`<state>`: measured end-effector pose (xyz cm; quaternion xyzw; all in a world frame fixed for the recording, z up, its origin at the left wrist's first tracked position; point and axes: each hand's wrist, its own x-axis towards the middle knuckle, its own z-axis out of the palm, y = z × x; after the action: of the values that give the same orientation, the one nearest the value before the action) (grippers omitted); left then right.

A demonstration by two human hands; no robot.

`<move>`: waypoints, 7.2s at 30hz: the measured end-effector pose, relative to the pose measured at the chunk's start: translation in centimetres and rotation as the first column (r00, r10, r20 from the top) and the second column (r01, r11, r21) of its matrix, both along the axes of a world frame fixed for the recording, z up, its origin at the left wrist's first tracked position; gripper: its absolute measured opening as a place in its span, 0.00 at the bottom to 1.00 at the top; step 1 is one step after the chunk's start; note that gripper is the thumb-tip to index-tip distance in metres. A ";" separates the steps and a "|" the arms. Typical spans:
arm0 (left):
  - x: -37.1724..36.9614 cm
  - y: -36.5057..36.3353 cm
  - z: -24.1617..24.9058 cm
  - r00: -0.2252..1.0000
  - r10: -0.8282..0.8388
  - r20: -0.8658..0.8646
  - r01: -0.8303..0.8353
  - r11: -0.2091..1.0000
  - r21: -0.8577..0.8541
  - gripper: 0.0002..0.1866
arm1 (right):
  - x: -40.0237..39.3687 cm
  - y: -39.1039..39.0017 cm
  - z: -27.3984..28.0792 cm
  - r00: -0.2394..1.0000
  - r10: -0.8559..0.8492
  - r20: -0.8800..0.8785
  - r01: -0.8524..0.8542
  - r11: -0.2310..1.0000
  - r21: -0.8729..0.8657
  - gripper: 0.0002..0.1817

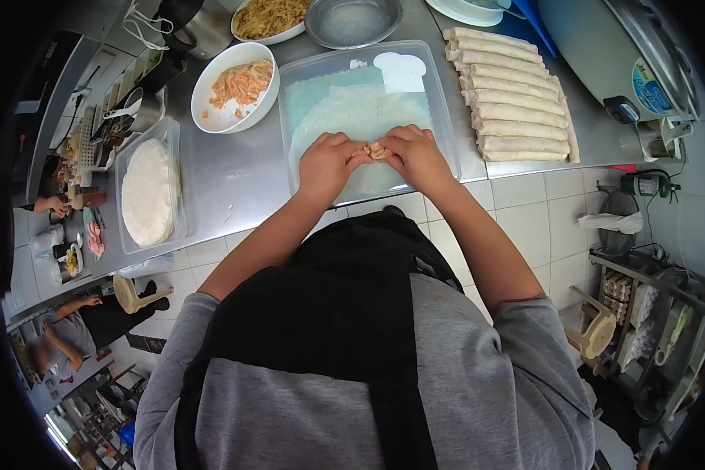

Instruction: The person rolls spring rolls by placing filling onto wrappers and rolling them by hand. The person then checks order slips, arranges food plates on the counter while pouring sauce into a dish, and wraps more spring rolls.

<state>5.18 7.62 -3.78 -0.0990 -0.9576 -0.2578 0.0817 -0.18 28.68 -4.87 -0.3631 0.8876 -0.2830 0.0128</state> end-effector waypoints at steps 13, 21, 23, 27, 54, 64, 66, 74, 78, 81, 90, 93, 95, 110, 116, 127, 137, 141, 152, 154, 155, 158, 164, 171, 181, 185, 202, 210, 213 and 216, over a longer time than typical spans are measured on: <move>-0.5 0.8 -0.4 0.997 -0.065 -0.041 0.071 0.987 0.147 0.15 | -1.7 1.8 0.6 0.999 0.045 0.028 -0.041 0.988 -0.148 0.17; 0.3 -0.2 0.0 0.996 -0.052 -0.073 0.058 0.995 0.078 0.17 | -2.0 0.1 0.6 0.983 0.175 0.047 -0.166 0.974 -0.152 0.23; 0.8 -1.4 -0.1 0.990 -0.038 -0.136 0.049 0.996 0.081 0.16 | -1.9 -0.2 1.2 0.984 0.169 0.064 -0.161 0.980 -0.114 0.22; 1.1 -1.9 -0.4 0.995 -0.034 -0.098 0.045 0.993 0.106 0.16 | -0.5 -2.3 1.5 0.990 0.128 -0.055 -0.132 0.988 -0.083 0.16; 3.6 -4.8 0.5 0.991 0.054 -0.123 -0.060 0.997 -0.052 0.24 | 0.1 -2.3 3.5 0.997 0.078 0.003 -0.077 0.979 0.187 0.26; 5.6 -6.7 0.8 0.987 0.053 -0.151 -0.031 0.989 0.141 0.36 | -2.8 -12.1 7.7 0.950 0.234 -0.208 -0.212 0.969 0.123 0.54; 6.9 -7.7 0.8 0.985 0.061 -0.164 -0.040 0.991 0.130 0.37 | -4.5 -15.9 8.3 0.904 0.321 -0.281 -0.306 0.947 0.098 0.55; 14.2 -12.4 1.3 0.948 0.262 -0.179 -0.216 0.947 0.237 0.26 | -12.5 -24.5 7.2 0.808 0.536 -0.243 -0.270 0.704 0.656 0.50; 17.9 -14.1 0.2 0.892 0.439 -0.103 -0.405 0.880 0.248 0.27 | -13.2 -25.1 7.4 0.816 0.571 -0.093 -0.309 0.565 0.765 0.37; 19.4 -14.5 -0.8 0.875 0.478 -0.077 -0.445 0.856 0.263 0.25 | -13.2 -25.0 7.2 0.777 0.626 -0.074 -0.416 0.598 0.685 0.15; 15.8 -13.4 0.7 0.902 0.426 -0.072 -0.378 0.859 0.345 0.22 | -9.9 -13.8 14.2 0.890 0.445 0.096 -0.443 0.895 -0.047 0.13; 12.1 -11.7 2.1 0.933 0.327 -0.149 -0.267 0.908 0.322 0.22 | -6.8 -6.3 12.3 0.937 0.326 0.126 -0.315 0.944 -0.101 0.08; 9.1 -9.3 3.3 0.956 0.235 -0.174 -0.171 0.932 0.320 0.21 | -4.0 -2.7 9.7 0.974 0.166 0.155 -0.151 0.983 -0.101 0.11; -1.4 3.0 1.7 0.979 -0.111 -0.174 0.148 0.964 0.219 0.16 | 0.3 2.4 0.9 0.956 -0.050 0.289 0.167 0.903 -0.397 0.12; -1.8 3.8 0.4 0.992 -0.125 0.017 0.123 0.990 0.071 0.22 | -1.3 2.7 2.2 0.989 0.019 0.146 0.020 0.965 -0.261 0.19; -0.9 3.8 0.7 0.996 -0.044 -0.082 0.042 0.999 -0.017 0.20 | -2.7 2.9 1.4 0.982 0.161 0.094 -0.147 0.979 -0.138 0.23; -0.2 2.3 0.7 0.998 -0.056 -0.004 0.056 0.997 0.044 0.16 | -2.5 3.3 1.1 0.969 0.179 0.172 -0.166 0.982 -0.086 0.23; -0.1 2.4 0.6 0.998 -0.043 -0.046 0.046 0.996 0.077 0.16 | -1.5 2.3 2.0 0.996 0.088 0.032 -0.083 0.989 -0.120 0.18; 0.0 1.8 0.1 0.997 -0.077 0.008 0.077 0.997 -0.012 0.19 | -0.8 0.8 1.1 0.983 0.161 0.090 -0.131 0.954 -0.271 0.20; 0.2 1.5 0.2 0.996 -0.084 0.012 0.084 0.996 0.011 0.19 | -1.0 0.9 0.8 0.979 0.168 0.117 -0.142 0.969 -0.202 0.22; 0.3 1.3 0.4 0.996 -0.089 0.021 0.088 0.995 0.037 0.18 | -1.1 0.9 0.7 0.973 0.175 0.149 -0.156 0.979 -0.130 0.23; 0.6 1.2 0.3 0.990 -0.057 -0.127 0.071 0.992 0.105 0.16 | -0.3 0.5 1.4 0.995 0.095 0.009 -0.092 0.981 -0.173 0.21; 1.2 -0.3 1.0 0.998 -0.068 0.007 0.067 0.997 0.036 0.16 | -0.8 0.6 0.5 0.986 0.156 0.066 -0.145 0.978 -0.148 0.19; 3.6 -6.7 0.5 0.998 0.016 0.055 -0.020 0.997 0.069 0.17 | -0.7 2.8 -0.4 0.994 0.085 0.074 -0.072 0.983 -0.168 0.23; 4.8 -7.5 -0.8 1.000 0.001 -0.006 0.000 0.992 0.125 0.25 | -0.4 4.0 -1.0 0.999 0.007 0.037 0.002 0.976 -0.219 0.25; 5.1 -6.5 1.2 0.993 0.023 -0.115 -0.015 0.997 0.071 0.24 | 0.3 3.9 0.6 0.981 -0.050 0.185 0.082 0.982 -0.171 0.26; 4.1 -6.6 -0.6 0.999 0.004 -0.037 -0.001 0.997 0.077 0.16 | 2.0 1.3 1.5 0.890 -0.009 0.456 0.179 0.926 -0.332 0.29; 3.5 -4.2 0.5 0.983 0.012 -0.183 0.019 0.986 0.165 0.18 | 1.9 0.5 2.1 1.000 0.022 0.013 -0.020 0.990 -0.141 0.28; 3.1 -4.5 0.3 1.000 -0.005 -0.016 0.007 0.990 0.140 0.19 | 1.5 -0.3 1.3 0.989 0.046 -0.143 -0.056 0.996 -0.064 0.25; 3.4 -5.8 0.0 0.996 0.025 0.082 -0.039 0.983 0.179 0.19 | 0.9 -0.3 0.9 0.999 0.042 0.021 -0.041 0.999 -0.035 0.22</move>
<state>8.59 1.79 -3.79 -0.0654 -0.9342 -0.3460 0.0566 0.68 28.37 -3.98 -0.3785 0.8748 -0.3017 0.0221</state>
